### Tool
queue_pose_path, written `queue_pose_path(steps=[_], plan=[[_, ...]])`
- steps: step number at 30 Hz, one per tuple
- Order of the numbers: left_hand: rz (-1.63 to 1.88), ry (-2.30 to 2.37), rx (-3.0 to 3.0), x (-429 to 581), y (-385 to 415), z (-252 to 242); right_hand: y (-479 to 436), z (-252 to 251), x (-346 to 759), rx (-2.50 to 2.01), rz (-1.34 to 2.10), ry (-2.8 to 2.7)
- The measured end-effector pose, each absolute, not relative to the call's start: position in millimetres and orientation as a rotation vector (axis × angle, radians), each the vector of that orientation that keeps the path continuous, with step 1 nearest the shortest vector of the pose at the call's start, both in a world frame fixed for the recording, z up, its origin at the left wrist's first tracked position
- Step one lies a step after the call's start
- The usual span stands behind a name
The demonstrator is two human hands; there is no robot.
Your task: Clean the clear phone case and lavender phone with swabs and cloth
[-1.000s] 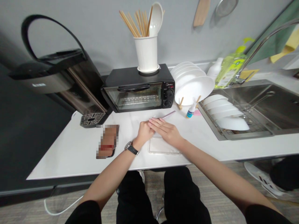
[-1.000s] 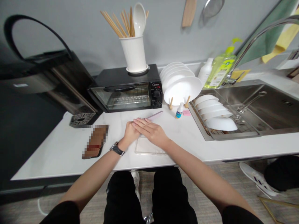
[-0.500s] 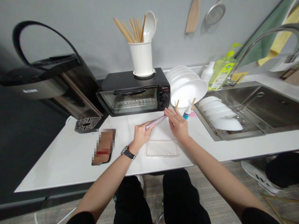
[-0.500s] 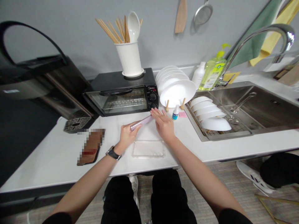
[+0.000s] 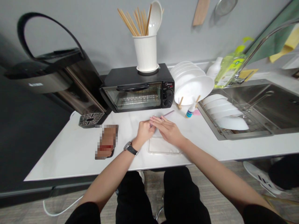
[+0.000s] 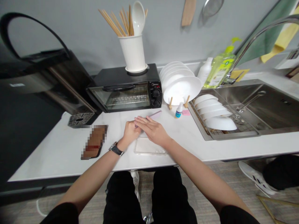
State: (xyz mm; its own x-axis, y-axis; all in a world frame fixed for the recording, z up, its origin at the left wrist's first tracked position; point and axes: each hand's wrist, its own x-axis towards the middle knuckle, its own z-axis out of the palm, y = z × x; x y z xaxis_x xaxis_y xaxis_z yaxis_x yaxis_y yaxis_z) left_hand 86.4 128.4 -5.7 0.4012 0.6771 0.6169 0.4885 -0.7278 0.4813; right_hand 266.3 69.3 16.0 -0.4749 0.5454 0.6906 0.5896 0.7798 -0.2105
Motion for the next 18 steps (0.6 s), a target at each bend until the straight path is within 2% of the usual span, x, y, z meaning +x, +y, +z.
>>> queue_pose_path(steps=[8, 14, 18], plan=[[1.258, 1.015, 2.319, 84.8, 118.6, 9.9, 84.4, 10.4, 296.0, -1.087, -0.242, -1.907], [1.243, 1.035, 2.303, 84.9, 117.8, 10.8, 90.8, 7.4, 309.4, -1.201, -0.24, -1.822], [1.217, 1.041, 2.305, 85.9, 119.2, 8.7, 84.4, 7.5, 297.1, -1.115, -0.159, -1.95]])
